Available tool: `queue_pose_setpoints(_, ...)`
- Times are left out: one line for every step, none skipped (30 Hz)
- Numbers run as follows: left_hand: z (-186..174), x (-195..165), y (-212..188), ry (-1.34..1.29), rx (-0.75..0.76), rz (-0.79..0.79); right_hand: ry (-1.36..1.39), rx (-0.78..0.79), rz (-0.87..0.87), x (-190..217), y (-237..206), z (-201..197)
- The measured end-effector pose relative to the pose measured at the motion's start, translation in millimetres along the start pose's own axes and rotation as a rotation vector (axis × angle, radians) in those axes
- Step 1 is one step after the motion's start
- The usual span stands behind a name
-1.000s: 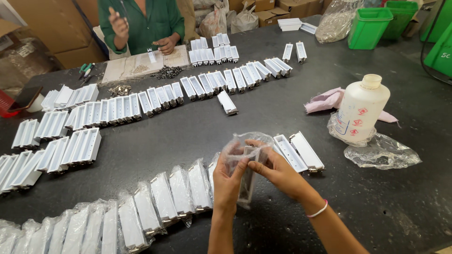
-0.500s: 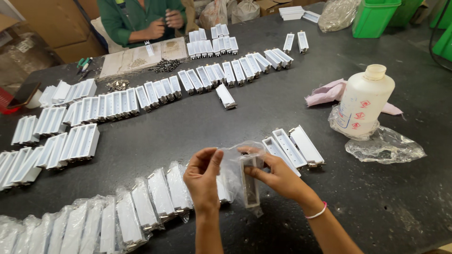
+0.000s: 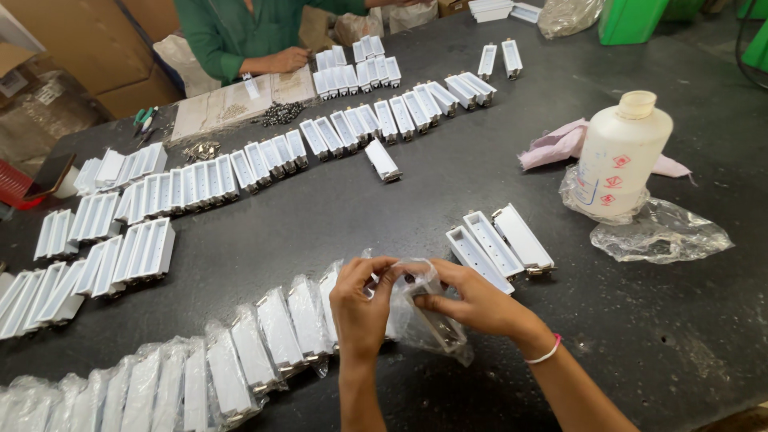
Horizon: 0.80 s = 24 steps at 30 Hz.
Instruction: The person wraps white rectangular components in clear plastic bags at a workbench. They pick up a component, slide it into a bag, and place the wrapped item on the table. Another person works across the table assembling similar components.
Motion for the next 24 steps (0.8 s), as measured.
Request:
queue_pose_setpoints(-0.9, 0.5, -0.2, -0.029, -0.033, -0.026, 0.038, 0.018, 0.017, 0.0, 0.1, 1.4)
queue_pose_setpoints(-1.7, 1.8, -0.7, -0.057, -0.068, -0.052, 0.075, 0.038, 0.033, 0.2, 0.7, 2.6)
queue_pose_setpoints(-2.8, 3.8, -1.6, -0.086, -0.104, -0.08, 0.112, 0.059, 0.05, 0.3, 1.1, 4.0)
queue_pose_setpoints(-3.8, 5.1, -2.5, -0.074, -0.149, -0.085, 0.112, 0.068, 0.064, 0.9, 1.2, 4.8)
queue_pose_setpoints(-5.2, 6.8, -3.0, -0.059, -0.193, -0.088, 0.114, 0.075, 0.076, 1.3, 1.4, 5.8)
queue_pose_setpoints(-7.2, 8.8, -2.8, -0.043, -0.234, -0.088, 0.117, 0.078, 0.087, 1.4, 2.1, 6.6)
queue_pose_setpoints(-7.4, 8.3, -3.4, -0.036, -0.264, -0.036, 0.129, 0.078, 0.106, 0.8, 2.1, 7.5)
queue_pose_setpoints(-7.6, 7.6, -4.0, -0.032, -0.29, 0.015, 0.14, 0.076, 0.128, -0.4, 1.5, 7.8)
queue_pose_setpoints(-8.2, 6.5, -4.0, -0.03, -0.313, 0.07, 0.15, 0.07, 0.151, -2.3, 0.9, 7.8)
queue_pose_setpoints(-9.5, 8.3, -3.7, -0.024, -0.334, 0.036, 0.124, 0.05, 0.164, -4.2, 0.8, 6.5)
queue_pose_setpoints(-12.6, 9.9, -3.6, -0.019, -0.354, 0.002, 0.099, 0.028, 0.177, -6.9, 0.9, 5.2)
queue_pose_setpoints(-15.2, 10.5, -3.2, -0.013, -0.372, -0.031, 0.073, 0.004, 0.19, -10.0, 1.3, 3.6)
queue_pose_setpoints(-15.0, 5.8, -2.5, 0.001, -0.309, 0.051, 0.054, -0.011, 0.169, -12.3, 1.6, 2.6)
queue_pose_setpoints(-14.3, 0.3, -3.2, 0.013, -0.246, 0.131, 0.034, -0.025, 0.151, -14.8, 1.6, 1.8)
queue_pose_setpoints(-12.2, -5.7, -4.0, 0.023, -0.184, 0.211, 0.012, -0.037, 0.133, -17.2, 1.0, 1.0)
queue_pose_setpoints(-8.1, -12.6, -4.7, 0.085, -0.138, 0.289, -0.028, -0.026, 0.141, -20.0, 1.7, 1.7)
queue_pose_setpoints(-0.6, -20.0, -6.5, 0.146, -0.094, 0.364, -0.068, -0.011, 0.149, -22.5, 2.6, 3.5)
queue_pose_setpoints(6.5, -26.3, -8.6, 0.209, -0.051, 0.437, -0.108, 0.006, 0.155, -23.8, 2.9, 4.9)
queue_pose_setpoints(9.2, -26.6, -9.4, 0.206, -0.051, 0.393, -0.103, -0.005, 0.096, -22.0, 2.6, 5.2)
queue_pose_setpoints(11.6, -25.7, -10.3, 0.204, -0.052, 0.347, -0.098, -0.015, 0.036, -19.2, 2.6, 5.6)
queue_pose_setpoints(13.2, -23.4, -11.3, 0.202, -0.055, 0.301, -0.093, -0.024, -0.026, -15.7, 2.2, 5.8)
queue_pose_setpoints(13.2, -19.5, -11.7, 0.134, -0.056, 0.273, -0.084, -0.028, -0.022, -14.0, 2.7, 6.0)
queue_pose_setpoints(13.2, -14.5, -10.8, 0.066, -0.057, 0.245, -0.076, -0.033, -0.018, -11.8, 3.9, 5.9)
queue_pose_setpoints(13.2, -8.7, -9.7, -0.002, -0.06, 0.217, -0.068, -0.037, -0.014, -9.2, 4.5, 5.8)
Point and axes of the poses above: each hand's wrist, its own y-axis towards the middle knuckle, its own z-axis out of the palm, x = y × z, the point moved 4 cm from there along y, towards the middle knuckle, and after that the axes turned 11 degrees about x, right-handed, at the moved point
